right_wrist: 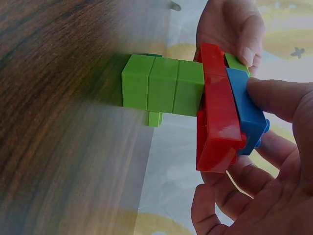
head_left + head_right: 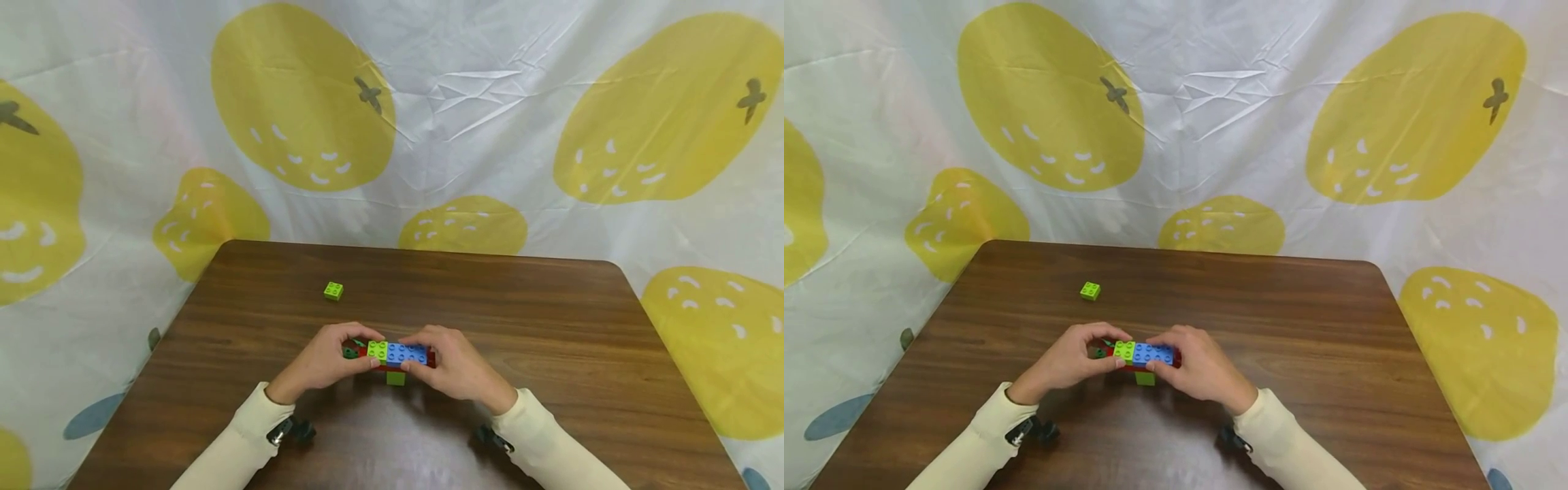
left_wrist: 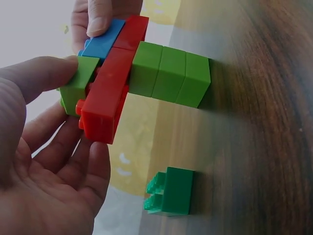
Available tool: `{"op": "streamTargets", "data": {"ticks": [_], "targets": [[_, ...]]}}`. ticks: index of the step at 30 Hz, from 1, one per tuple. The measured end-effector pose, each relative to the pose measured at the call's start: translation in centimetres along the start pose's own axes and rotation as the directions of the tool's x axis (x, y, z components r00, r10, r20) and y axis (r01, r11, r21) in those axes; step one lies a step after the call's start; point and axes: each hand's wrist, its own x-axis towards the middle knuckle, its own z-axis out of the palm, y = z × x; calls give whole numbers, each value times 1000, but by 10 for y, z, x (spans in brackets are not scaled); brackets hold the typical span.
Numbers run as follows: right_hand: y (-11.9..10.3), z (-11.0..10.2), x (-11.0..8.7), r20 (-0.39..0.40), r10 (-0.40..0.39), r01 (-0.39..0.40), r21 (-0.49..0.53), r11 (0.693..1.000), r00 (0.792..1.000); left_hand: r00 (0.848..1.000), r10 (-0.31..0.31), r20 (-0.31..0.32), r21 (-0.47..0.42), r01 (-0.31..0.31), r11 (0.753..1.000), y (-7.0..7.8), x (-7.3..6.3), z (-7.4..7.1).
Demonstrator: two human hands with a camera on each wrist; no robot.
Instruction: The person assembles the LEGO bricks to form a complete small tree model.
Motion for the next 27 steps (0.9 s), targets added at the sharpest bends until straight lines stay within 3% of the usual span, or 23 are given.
{"op": "streamTargets", "data": {"ticks": [11,18,27], "targets": [[-1,-2,0,-9,-8,8,14,1000,1000,998,57,6,18,-58,998,-2,5,0],[-1,0,-1,-3,-19,20,32,999,1000,1000,27,13,3,-27,1000,-1,2,-1],[0,4,-1,-4,2,-1,36,999,1000,999,44,2,15,-44,999,1,-1,-1]]}}
